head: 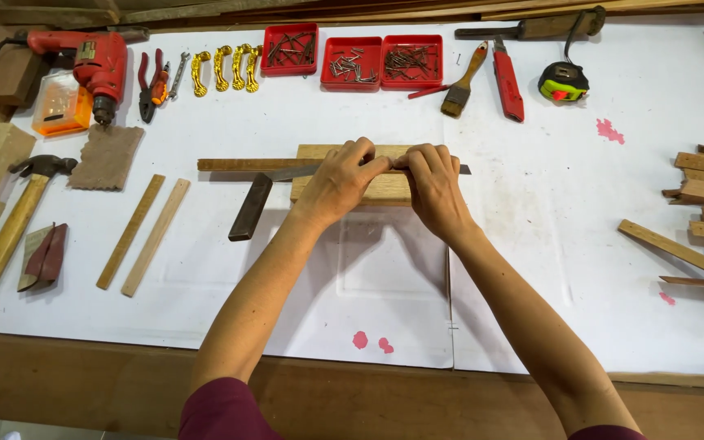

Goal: Sand a strip of wood and mark measurements with a square and pencil at a workbench.

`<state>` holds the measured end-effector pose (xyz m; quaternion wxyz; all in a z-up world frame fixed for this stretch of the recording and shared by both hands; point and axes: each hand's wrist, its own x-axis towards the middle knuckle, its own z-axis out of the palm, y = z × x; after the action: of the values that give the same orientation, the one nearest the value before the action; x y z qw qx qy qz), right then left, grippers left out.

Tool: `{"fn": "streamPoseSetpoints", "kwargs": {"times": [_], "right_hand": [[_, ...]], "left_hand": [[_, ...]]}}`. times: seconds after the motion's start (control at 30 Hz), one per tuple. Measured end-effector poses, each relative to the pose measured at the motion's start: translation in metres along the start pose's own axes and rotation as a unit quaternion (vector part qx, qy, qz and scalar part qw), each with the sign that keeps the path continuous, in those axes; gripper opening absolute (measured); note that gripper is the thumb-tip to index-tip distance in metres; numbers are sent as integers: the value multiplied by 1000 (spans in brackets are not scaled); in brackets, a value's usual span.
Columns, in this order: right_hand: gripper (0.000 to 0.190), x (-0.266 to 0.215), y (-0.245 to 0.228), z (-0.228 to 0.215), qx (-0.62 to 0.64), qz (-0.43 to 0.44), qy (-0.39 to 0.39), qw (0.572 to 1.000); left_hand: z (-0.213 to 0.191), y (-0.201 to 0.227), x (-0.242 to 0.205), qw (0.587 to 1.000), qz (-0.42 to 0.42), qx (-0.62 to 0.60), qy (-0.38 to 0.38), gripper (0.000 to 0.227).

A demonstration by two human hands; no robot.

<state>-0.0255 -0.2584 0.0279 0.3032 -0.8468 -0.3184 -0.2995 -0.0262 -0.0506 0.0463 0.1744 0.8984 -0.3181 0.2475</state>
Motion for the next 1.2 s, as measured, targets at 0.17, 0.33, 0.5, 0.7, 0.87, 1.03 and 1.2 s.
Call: {"fn": "streamPoseSetpoints", "kwargs": {"times": [0.17, 0.33, 0.5, 0.7, 0.87, 1.03, 1.2], "right_hand": [[15, -9, -12, 21, -31, 14, -12, 999], [15, -16, -16, 29, -46, 1, -9, 999], [26, -23, -20, 29, -63, -2, -12, 998], [33, -29, -10, 36, -78, 9, -34, 996], [42, -25, -12, 31, -56, 18, -42, 997], [45, -24, -13, 29, -57, 24, -50, 997], [44, -26, -9, 30, -64, 27, -48, 996]], "left_hand": [[6, -16, -23, 1000, 2, -8, 13, 23], [13, -26, -35, 999, -8, -25, -23, 27], [14, -32, -38, 999, -1, -16, -45, 34], [22, -39, -38, 999, 21, -11, -33, 32], [23, -39, -32, 999, 19, -24, -38, 30], [23, -37, -32, 999, 21, -4, -41, 31], [28, -36, -32, 998, 21, 24, -49, 37]]}}
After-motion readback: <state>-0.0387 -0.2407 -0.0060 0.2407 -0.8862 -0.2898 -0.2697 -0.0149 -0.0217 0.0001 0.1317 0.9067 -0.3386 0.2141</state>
